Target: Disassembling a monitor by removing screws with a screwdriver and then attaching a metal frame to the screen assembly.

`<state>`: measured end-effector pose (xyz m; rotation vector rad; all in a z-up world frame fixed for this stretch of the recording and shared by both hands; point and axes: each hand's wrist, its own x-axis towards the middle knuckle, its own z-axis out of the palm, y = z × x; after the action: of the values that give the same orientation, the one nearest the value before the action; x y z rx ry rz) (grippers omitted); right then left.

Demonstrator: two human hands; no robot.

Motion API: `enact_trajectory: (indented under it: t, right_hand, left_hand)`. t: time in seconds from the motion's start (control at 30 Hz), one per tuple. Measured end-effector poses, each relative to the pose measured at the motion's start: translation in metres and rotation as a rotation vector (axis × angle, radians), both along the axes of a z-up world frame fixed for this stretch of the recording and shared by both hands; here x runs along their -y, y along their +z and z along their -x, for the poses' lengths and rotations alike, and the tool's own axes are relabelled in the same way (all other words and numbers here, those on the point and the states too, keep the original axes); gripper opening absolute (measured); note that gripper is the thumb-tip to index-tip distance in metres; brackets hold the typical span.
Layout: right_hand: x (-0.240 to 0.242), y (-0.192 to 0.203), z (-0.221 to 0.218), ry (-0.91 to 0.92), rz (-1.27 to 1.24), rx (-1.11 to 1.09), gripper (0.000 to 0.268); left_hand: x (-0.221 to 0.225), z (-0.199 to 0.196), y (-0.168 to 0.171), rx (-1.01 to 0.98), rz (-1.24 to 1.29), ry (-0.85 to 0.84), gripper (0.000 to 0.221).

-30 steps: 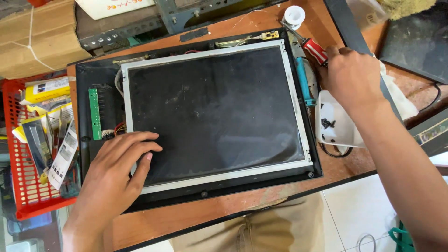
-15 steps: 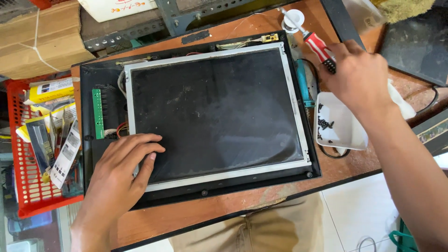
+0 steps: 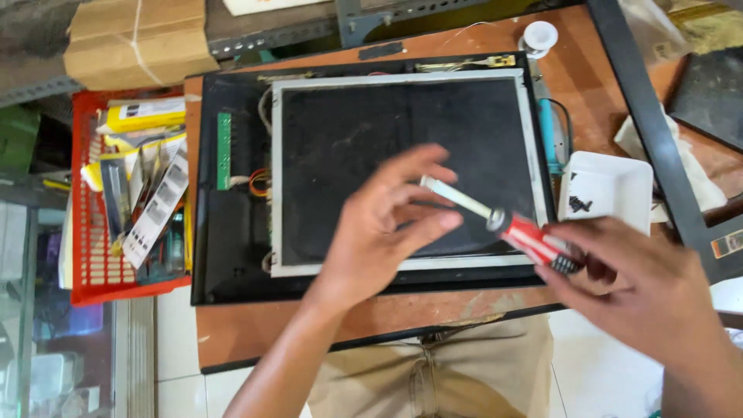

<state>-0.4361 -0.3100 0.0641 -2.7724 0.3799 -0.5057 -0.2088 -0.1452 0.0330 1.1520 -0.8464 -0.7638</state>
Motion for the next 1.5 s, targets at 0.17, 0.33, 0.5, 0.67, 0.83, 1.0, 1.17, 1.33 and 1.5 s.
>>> enact_trajectory:
  t: [0.17,0.33,0.5,0.67,0.83,1.0,1.17,1.33,1.5]
  right_hand:
    - [-0.035,-0.015,0.010,-0.082,-0.170,0.062,0.035]
    - [-0.047,-0.076,0.022,-0.071,-0.540,0.327,0.043]
    - [-0.081,-0.112,0.002,-0.044,-1.312,0.790,0.054]
    - [-0.094,-0.103,-0.021,-0.113,-1.400,0.876,0.052]
    - [-0.091,-0.088,-0.047,-0.152,-1.401,0.857,0.042]
    - [-0.096,-0.071,-0.092,-0.267,-1.138,0.759,0.056]
    - [-0.093,-0.069,-0.118,-0.290,-1.036,0.675,0.054]
    - [-0.060,-0.095,-0.102,-0.376,-0.891,0.596,0.049]
    - [-0.015,-0.135,-0.057,-0.296,-0.848,0.469,0.071]
  left_hand:
    - [-0.017,0.015,0.013,-0.128,-0.061,0.097,0.010]
    - [-0.028,0.025,-0.002,-0.393,0.036,0.158,0.015]
    - [-0.045,0.034,-0.002,-0.428,0.066,0.288,0.009]
    - [-0.092,0.003,-0.005,-0.153,0.056,0.180,0.025]
    - [-0.158,-0.085,-0.016,0.774,-0.184,0.416,0.018]
    - [-0.177,-0.145,-0.048,1.047,-0.490,0.157,0.028]
    - [-0.171,-0.152,-0.064,1.126,-0.415,0.165,0.045]
    - [-0.170,-0.154,-0.066,1.186,-0.320,0.227,0.046]
    - [-0.170,-0.157,-0.068,1.235,-0.341,0.185,0.054]
